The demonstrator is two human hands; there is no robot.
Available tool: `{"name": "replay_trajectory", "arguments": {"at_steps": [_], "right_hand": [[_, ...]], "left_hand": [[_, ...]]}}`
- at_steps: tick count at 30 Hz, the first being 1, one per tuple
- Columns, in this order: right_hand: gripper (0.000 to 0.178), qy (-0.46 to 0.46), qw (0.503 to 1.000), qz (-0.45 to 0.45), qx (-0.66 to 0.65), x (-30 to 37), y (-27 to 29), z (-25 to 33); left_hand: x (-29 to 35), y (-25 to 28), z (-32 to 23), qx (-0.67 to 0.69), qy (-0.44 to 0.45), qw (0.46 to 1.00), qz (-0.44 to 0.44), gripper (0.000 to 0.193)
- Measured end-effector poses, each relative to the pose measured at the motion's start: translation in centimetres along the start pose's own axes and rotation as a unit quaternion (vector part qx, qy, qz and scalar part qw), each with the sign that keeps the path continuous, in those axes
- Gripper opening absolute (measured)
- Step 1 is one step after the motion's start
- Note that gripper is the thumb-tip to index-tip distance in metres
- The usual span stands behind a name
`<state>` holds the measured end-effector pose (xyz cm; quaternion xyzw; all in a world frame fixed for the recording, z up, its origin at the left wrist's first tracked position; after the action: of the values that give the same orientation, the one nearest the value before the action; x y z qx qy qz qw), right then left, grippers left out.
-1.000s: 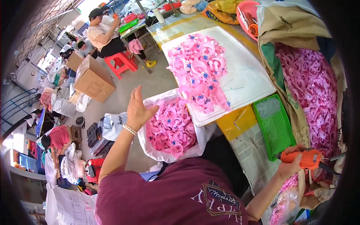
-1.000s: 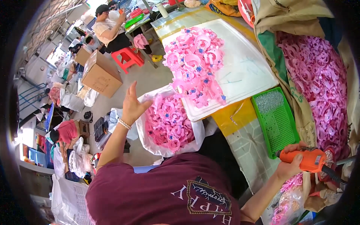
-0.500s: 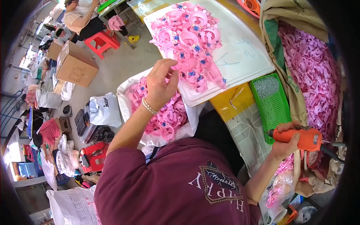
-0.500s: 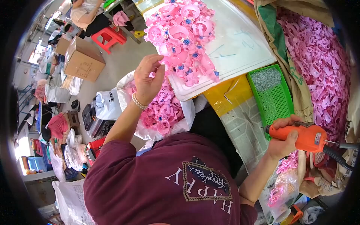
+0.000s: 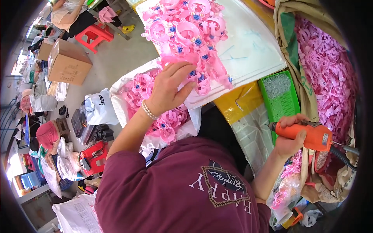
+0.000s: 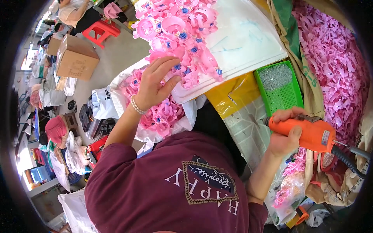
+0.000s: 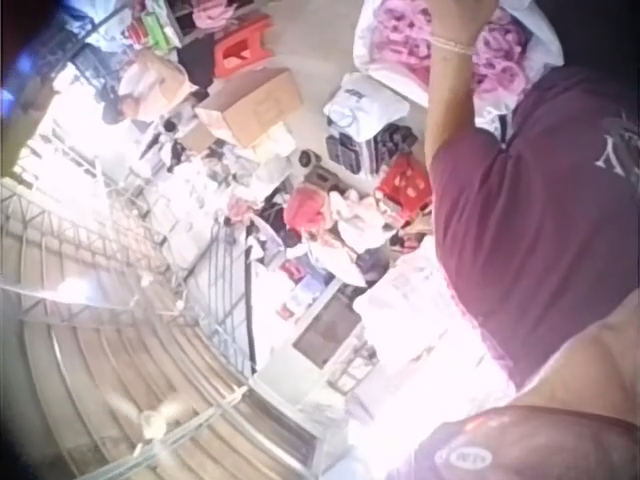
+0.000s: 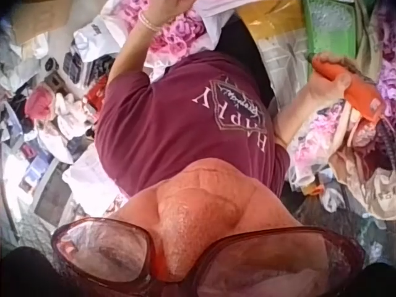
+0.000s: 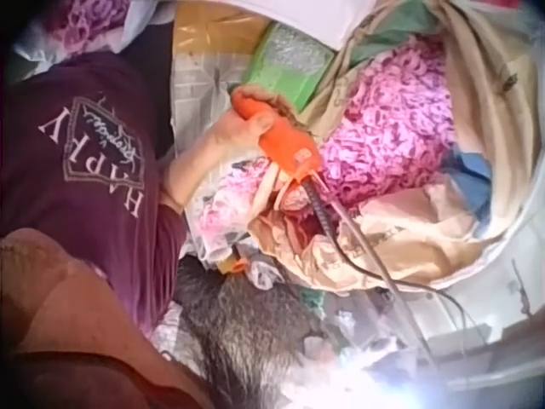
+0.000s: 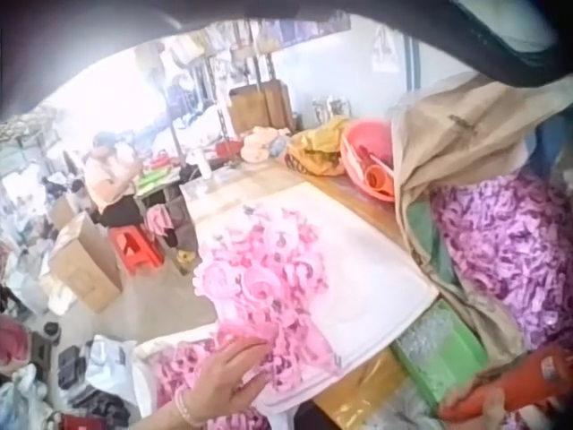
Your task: Assembling small decorative elements onto a pink plastic toy frame using a hot glue gun.
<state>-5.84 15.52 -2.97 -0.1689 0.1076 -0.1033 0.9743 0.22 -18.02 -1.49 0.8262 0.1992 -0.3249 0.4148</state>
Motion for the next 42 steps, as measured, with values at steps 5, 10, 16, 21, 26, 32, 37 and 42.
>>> {"name": "replay_trajectory", "arguments": {"at_steps": [5,10,16,21,26,32,37,42], "right_hand": [[0.06,0.006,1.0,-0.024,-0.002,0.0,0.1,-0.4],[0.06,0.009,1.0,-0.024,-0.006,0.1,0.6,-0.4],[0.06,0.017,0.999,-0.037,0.003,0.3,1.2,-0.1],[0.06,0.03,0.999,-0.035,0.002,0.3,1.4,0.2],[0.058,0.028,0.999,-0.041,0.003,0.2,1.8,0.0],[0.054,0.033,0.999,-0.037,0.004,0.1,1.7,-0.2],[0.053,0.051,0.998,-0.037,0.015,0.0,2.0,0.0],[0.053,0.051,0.998,-0.044,0.019,0.1,2.7,0.3]], "left_hand": [[0.1,-0.3,0.4,0.021,0.018,0.999,0.043,0.031],[-1.3,0.3,0.6,0.076,0.127,0.987,0.062,0.026],[-1.1,-0.1,1.9,0.17,0.269,0.945,0.08,0.022],[-1.1,0.3,1.3,0.277,0.369,0.883,0.084,0.021],[-1.6,0.7,-0.2,0.264,0.348,0.897,0.072,0.02],[-1.9,0.8,-1.0,0.18,0.272,0.944,0.043,0.018],[-2.4,0.5,-2.3,0.163,0.19,0.968,0.029,0.021],[-2.8,0.3,-4.4,0.188,0.158,0.969,-0.013,0.024]]}}
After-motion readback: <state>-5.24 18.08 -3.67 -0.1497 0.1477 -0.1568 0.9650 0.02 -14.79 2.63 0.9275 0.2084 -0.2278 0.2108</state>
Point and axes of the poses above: each hand's wrist, its own x-axis away from the middle knuckle, its own y-axis out of the back of the hand, z = x × y, the point moved 5 cm from there along -x, towards the middle knuckle, and after that the axes turned 14 degrees about -z, right-handed, at the moved point
